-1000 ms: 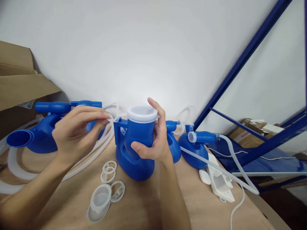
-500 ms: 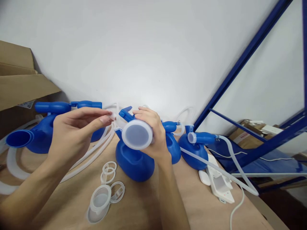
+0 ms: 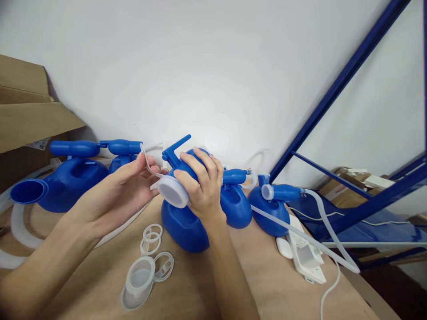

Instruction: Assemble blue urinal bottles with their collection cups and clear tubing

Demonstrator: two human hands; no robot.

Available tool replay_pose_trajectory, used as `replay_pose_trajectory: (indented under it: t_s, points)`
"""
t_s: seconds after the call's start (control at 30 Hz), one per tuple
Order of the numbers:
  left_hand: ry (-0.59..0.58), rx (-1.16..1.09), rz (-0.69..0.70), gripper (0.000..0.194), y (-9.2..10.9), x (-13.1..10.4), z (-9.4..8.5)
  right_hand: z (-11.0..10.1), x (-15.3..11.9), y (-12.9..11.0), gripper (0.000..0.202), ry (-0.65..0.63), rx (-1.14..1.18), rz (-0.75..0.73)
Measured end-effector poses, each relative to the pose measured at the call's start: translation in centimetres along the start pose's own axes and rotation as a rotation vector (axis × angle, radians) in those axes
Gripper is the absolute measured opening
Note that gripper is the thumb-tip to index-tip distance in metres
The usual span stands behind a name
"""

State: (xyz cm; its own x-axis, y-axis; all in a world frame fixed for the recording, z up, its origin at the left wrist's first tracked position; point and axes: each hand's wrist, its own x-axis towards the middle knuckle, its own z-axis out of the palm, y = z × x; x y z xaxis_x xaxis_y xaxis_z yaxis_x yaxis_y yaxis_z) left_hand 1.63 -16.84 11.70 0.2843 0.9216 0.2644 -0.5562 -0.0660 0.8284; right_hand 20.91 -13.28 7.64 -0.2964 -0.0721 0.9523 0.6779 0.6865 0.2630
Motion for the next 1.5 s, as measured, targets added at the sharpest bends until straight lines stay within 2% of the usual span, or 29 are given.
replay_pose_trajectory:
  t_s: [0.1, 0.23, 0.4, 0.53, 0.67, 0.83, 1.07, 1.23, 1.37, 1.5]
  points:
    - [-0.056, 0.134, 0.045, 0.037, 0.1, 0.2, -0.5, -0.2, 0.0, -0.2, 0.034, -0.04, 0.002, -0.006]
    - [-0.073, 0.227, 0.055, 0.04, 0.2, 0.5, -1.4, -0.7, 0.5, -0.5, 0.032, -0.117, 0.057, 0.004]
    - [0.018, 0.088, 0.006, 0.04, 0.3, 0.7, -1.4, -1.0, 1.2, -0.8, 0.035, -0.096, 0.219, 0.102]
    - [0.034, 0.07, -0.051, 0.042, 0.6, 0.7, -1.3, -1.0, 1.3, -0.8, 0.034, -0.103, 0.232, 0.098]
    - [0.059, 0.135, -0.069, 0.04, 0.9, 0.8, -1.8, -0.9, 1.2, -0.9, 0.035, -0.145, 0.19, 0.092]
    - [0.014, 0.199, -0.121, 0.035, 0.8, 1.1, -2.5, -1.0, 1.2, -0.9, 0.036, -0.161, 0.138, 0.043]
    - [0.022, 0.182, -0.165, 0.035, 0.5, 1.4, -2.1, -0.8, 1.1, -0.9, 0.038, -0.135, 0.202, 0.086]
    - [-0.017, 0.151, -0.183, 0.027, 0.5, 1.3, -2.0, -0.9, 1.0, -0.5, 0.039, -0.131, 0.223, 0.081]
    - [-0.009, 0.205, -0.146, 0.015, 0.5, 1.3, -2.2, -1.1, 1.0, -0.3, 0.042, -0.151, 0.237, 0.093]
    - [0.014, 0.339, -0.05, 0.009, 0.3, 1.3, -2.5, -1.3, 1.2, -0.4, 0.043, -0.168, 0.244, 0.101]
